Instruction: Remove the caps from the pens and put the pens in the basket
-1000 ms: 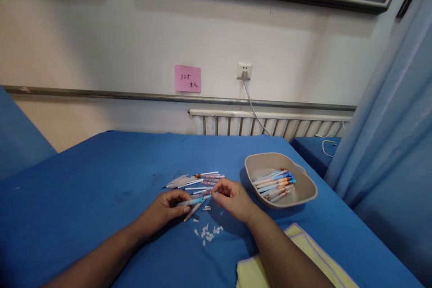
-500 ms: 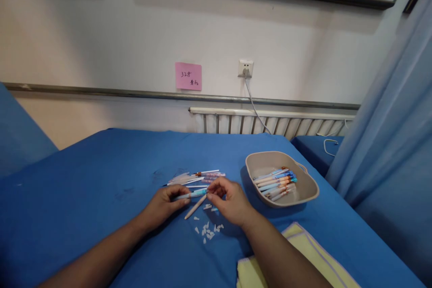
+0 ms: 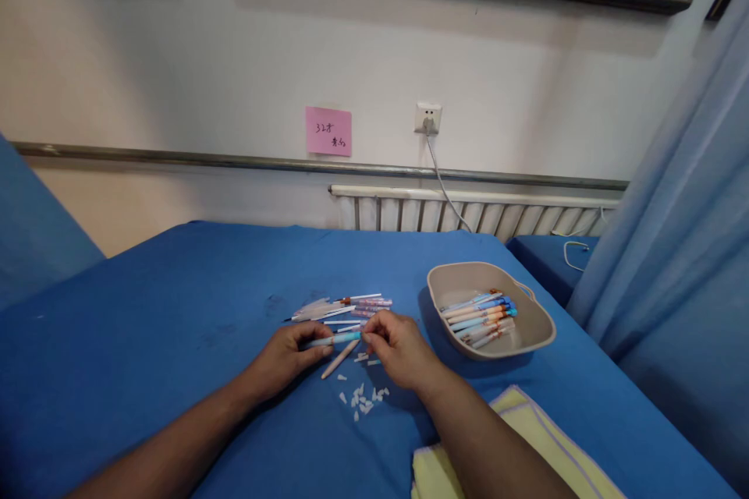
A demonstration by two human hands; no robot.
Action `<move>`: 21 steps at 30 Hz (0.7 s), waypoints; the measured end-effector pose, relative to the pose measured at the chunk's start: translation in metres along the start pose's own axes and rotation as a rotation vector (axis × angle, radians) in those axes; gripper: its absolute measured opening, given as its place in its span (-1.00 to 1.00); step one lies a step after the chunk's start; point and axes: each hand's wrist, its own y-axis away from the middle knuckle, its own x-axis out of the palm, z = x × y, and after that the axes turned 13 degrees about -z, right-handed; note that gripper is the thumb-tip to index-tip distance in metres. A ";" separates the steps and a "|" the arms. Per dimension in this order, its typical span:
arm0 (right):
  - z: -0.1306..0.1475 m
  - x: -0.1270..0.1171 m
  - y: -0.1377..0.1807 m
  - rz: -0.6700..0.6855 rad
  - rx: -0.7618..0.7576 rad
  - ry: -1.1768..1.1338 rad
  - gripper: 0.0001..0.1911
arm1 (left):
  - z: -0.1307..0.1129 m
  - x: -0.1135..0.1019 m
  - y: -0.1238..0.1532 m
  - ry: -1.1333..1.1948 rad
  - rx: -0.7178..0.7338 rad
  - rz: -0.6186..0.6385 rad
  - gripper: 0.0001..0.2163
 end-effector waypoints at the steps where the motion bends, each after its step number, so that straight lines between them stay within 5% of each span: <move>1: 0.000 0.000 0.000 -0.001 0.010 -0.010 -0.93 | 0.000 0.000 0.000 0.001 0.001 -0.004 -0.83; 13: -0.012 -0.005 -0.006 -0.007 0.107 -0.183 -0.87 | 0.002 -0.003 -0.002 -0.043 0.038 -0.025 -0.82; 21: -0.021 -0.015 -0.004 0.103 -0.080 0.375 -0.93 | 0.003 -0.002 -0.002 -0.039 0.036 -0.036 -0.82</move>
